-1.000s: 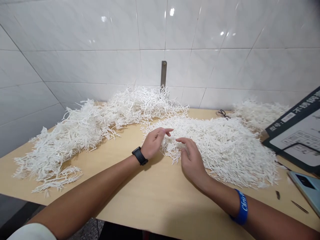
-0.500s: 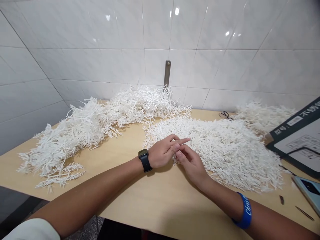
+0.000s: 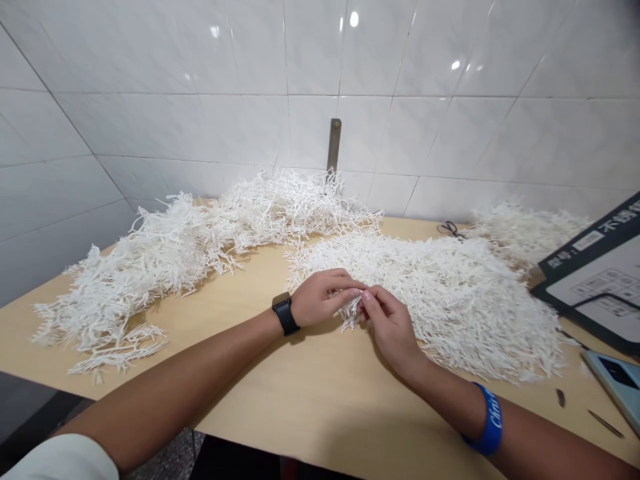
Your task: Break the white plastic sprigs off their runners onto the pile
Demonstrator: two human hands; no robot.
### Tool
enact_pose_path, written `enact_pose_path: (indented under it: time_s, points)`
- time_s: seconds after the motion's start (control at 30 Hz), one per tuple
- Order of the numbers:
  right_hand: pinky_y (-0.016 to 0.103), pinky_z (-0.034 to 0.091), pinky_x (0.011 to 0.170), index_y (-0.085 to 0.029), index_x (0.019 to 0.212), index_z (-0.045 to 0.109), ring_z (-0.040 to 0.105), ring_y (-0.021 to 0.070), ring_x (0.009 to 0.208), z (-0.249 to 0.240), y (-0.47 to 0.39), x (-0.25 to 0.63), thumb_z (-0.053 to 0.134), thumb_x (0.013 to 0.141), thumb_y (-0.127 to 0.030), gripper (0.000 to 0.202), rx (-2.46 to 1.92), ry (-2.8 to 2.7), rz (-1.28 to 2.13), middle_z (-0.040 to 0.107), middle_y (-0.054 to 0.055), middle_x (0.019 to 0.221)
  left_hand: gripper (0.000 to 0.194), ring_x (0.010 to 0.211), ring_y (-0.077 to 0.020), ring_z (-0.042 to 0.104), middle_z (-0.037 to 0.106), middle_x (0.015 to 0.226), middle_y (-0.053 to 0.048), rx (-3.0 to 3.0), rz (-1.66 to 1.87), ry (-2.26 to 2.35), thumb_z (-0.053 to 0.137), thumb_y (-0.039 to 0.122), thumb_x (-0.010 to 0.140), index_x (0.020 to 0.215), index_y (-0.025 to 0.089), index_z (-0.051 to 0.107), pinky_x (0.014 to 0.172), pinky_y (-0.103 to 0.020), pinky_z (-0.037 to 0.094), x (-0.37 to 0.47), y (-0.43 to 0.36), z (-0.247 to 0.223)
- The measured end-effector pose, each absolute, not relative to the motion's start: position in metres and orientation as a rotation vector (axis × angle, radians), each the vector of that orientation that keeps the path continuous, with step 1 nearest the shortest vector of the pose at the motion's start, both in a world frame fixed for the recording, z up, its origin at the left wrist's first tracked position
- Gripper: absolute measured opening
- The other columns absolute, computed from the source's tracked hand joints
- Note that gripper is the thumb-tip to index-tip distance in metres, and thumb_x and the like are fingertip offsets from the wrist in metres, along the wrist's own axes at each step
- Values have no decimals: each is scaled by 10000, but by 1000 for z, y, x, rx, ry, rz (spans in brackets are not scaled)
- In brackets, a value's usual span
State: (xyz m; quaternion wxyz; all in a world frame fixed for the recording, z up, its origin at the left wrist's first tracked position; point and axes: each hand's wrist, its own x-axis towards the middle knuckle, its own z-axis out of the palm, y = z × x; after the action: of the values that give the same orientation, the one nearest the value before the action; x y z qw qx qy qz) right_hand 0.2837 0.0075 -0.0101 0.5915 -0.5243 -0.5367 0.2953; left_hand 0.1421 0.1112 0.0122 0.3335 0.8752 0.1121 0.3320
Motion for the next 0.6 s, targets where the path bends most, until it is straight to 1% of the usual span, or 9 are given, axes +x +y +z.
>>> enact_pose_path:
  time_s: [0.1, 0.2, 0.27, 0.37, 0.47, 0.53, 0.6]
  points:
    - [254, 391, 568, -199, 770, 561, 473, 137, 611, -9, 8, 283, 509, 960, -451, 320, -1248, -1219, 682, 504, -21, 664, 300, 834, -168, 628, 677, 899, -74, 2236, 955, 332, 519, 348, 967, 1048, 179, 754, 790, -287, 473, 143, 110, 12]
    - [253, 405, 599, -202, 938, 626, 486, 145, 662, -9, 11, 283, 564, 927, -463, 268, -1282, -1196, 704, 544, -13, 731, 321, 835, -166, 623, 663, 900, -74, 2206, 992, 353, 507, 359, 971, 1098, 185, 746, 785, -285, 475, 144, 109, 11]
    - [257, 410, 606, -201, 987, 649, 491, 150, 672, -9, 12, 283, 575, 915, -465, 283, -1284, -1213, 710, 562, -5, 750, 333, 813, -164, 620, 661, 881, -68, 2233, 988, 379, 503, 375, 969, 1129, 202, 738, 769, -282, 476, 144, 109, 9]
    - [262, 403, 579, -193, 896, 657, 478, 153, 627, -9, 13, 283, 579, 905, -451, 270, -1261, -1268, 710, 530, -12, 670, 327, 782, -162, 636, 712, 872, -59, 2282, 927, 410, 507, 381, 962, 1133, 221, 737, 745, -272, 473, 143, 110, 7]
    - [262, 407, 563, -195, 894, 641, 484, 154, 606, -10, 13, 284, 567, 911, -437, 254, -1273, -1294, 742, 522, -17, 642, 325, 762, -155, 657, 761, 911, -49, 2251, 849, 451, 509, 386, 960, 1072, 207, 757, 711, -251, 467, 142, 112, 7]
    - [259, 407, 550, -198, 873, 623, 490, 153, 596, -11, 12, 285, 545, 923, -441, 260, -1311, -1282, 729, 516, -18, 633, 359, 679, -143, 632, 759, 820, -35, 2233, 841, 539, 493, 413, 962, 1000, 190, 771, 652, -244, 446, 141, 113, 9]
    - [256, 411, 543, -200, 822, 601, 496, 150, 584, -11, 12, 285, 526, 932, -448, 281, -1339, -1257, 692, 503, -22, 617, 397, 628, -136, 599, 737, 742, -23, 2223, 855, 622, 471, 439, 963, 968, 179, 771, 619, -243, 424, 140, 114, 12]
